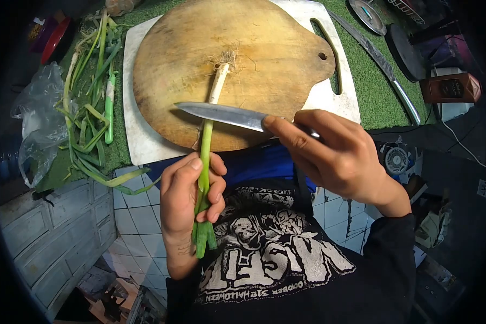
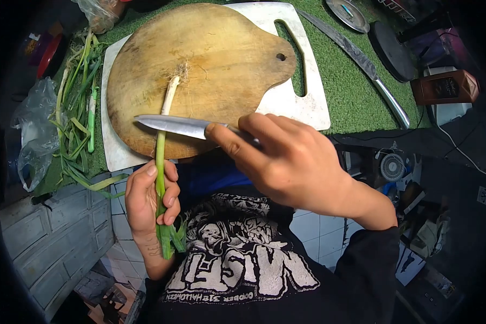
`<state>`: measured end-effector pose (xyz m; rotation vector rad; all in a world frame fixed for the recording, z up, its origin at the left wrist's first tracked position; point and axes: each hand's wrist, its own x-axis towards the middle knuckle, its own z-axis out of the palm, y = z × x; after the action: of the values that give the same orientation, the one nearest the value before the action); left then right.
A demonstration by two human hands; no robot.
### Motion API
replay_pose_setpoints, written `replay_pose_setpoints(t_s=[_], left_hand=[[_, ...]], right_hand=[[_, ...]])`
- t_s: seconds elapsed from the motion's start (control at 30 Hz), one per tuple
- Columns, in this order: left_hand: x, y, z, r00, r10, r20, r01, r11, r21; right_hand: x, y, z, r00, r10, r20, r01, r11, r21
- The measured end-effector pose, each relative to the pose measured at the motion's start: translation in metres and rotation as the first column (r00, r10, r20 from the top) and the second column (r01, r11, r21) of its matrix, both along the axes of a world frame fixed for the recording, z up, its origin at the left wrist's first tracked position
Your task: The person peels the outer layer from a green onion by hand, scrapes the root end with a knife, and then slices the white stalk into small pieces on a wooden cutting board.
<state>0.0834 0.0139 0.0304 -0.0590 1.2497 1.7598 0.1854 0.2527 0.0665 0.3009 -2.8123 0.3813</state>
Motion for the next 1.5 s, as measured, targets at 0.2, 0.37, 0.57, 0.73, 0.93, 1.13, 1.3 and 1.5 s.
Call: replay_pose_setpoints(t_s=[0.2,0.37,0.57,0.73,0.93,1.13,1.3,1.5], left_hand=[[0.0,0.002,0.001,1.0,0.014,-0.015,-0.014,1.0,-0.017],[0.0,0.002,0.002,1.0,0.007,-0.016,-0.007,1.0,-0.016],[0.0,0.002,0.001,1.0,0.012,-0.014,-0.012,1.0,-0.005],[0.0,0.003,0.002,1.0,0.007,-0.017,-0.007,1.0,-0.026],[0.0,0.002,0.002,1.0,-0.005,-0.021,0.005,1.0,-0.018],[0.002,0.003,0.003,0.998,0.001,-0.056,-0.003,0.999,-0.04],[0.005,0.004,0.008,0.985,-0.041,-0.169,0.026,0.996,-0.086],[0.007,0.005,0.005,0.972,-0.055,-0.228,0.033,0.995,-0.099]], right_hand=[[-0.001,-0.001,0.001,0.999,-0.009,-0.045,0.01,1.0,0.021],[-0.001,0.005,0.003,0.999,-0.042,-0.017,0.042,0.999,0.024],[-0.006,0.006,0.01,0.995,-0.099,0.018,0.099,0.995,-0.003],[-0.009,0.009,0.011,0.996,-0.093,-0.011,0.093,0.996,-0.015],[-0.005,0.01,0.015,0.993,-0.118,0.019,0.119,0.991,-0.062],[-0.004,0.011,0.021,0.97,-0.243,-0.016,0.239,0.961,-0.141],[0.003,0.008,0.011,1.0,0.004,0.004,-0.004,0.999,-0.043],[0.004,0.013,0.007,0.999,-0.007,0.04,0.007,1.0,0.001]])
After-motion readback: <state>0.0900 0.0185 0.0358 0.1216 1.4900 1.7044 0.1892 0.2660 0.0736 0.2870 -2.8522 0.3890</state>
